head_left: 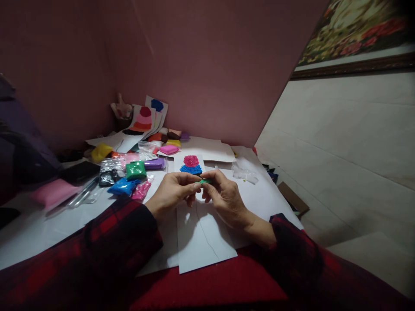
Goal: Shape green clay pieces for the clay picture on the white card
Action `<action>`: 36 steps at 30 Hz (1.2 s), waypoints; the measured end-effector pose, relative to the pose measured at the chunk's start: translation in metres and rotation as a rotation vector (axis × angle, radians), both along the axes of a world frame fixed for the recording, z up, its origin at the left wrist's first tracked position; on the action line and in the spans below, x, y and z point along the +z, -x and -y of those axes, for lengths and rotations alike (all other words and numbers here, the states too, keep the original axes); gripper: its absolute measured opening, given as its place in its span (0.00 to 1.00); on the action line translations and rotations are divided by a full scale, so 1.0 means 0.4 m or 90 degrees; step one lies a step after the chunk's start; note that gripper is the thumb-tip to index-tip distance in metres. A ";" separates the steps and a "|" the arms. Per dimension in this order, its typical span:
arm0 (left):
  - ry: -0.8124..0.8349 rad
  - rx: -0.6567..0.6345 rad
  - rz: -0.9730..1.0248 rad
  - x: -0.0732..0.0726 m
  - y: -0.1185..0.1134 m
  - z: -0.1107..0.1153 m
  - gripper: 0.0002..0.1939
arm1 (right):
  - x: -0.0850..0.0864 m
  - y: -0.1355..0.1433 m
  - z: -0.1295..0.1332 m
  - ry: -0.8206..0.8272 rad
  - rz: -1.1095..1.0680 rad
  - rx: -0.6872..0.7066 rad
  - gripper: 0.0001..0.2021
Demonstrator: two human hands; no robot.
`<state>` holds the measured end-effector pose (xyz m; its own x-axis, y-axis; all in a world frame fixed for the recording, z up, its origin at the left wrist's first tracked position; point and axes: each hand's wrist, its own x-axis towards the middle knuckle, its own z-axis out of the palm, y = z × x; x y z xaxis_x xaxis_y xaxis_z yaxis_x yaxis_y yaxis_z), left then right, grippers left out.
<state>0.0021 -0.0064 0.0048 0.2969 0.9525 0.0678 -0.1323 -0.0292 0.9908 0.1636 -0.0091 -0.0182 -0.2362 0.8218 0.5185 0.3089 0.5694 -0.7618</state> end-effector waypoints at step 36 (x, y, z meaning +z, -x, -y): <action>-0.019 0.036 0.042 -0.007 0.003 -0.004 0.16 | -0.001 -0.007 -0.018 0.037 -0.039 -0.015 0.05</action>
<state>0.0008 -0.0048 0.0022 0.2366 0.9649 0.1138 -0.1942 -0.0678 0.9786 0.1665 -0.0020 -0.0188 -0.1858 0.8559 0.4826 0.2729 0.5168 -0.8114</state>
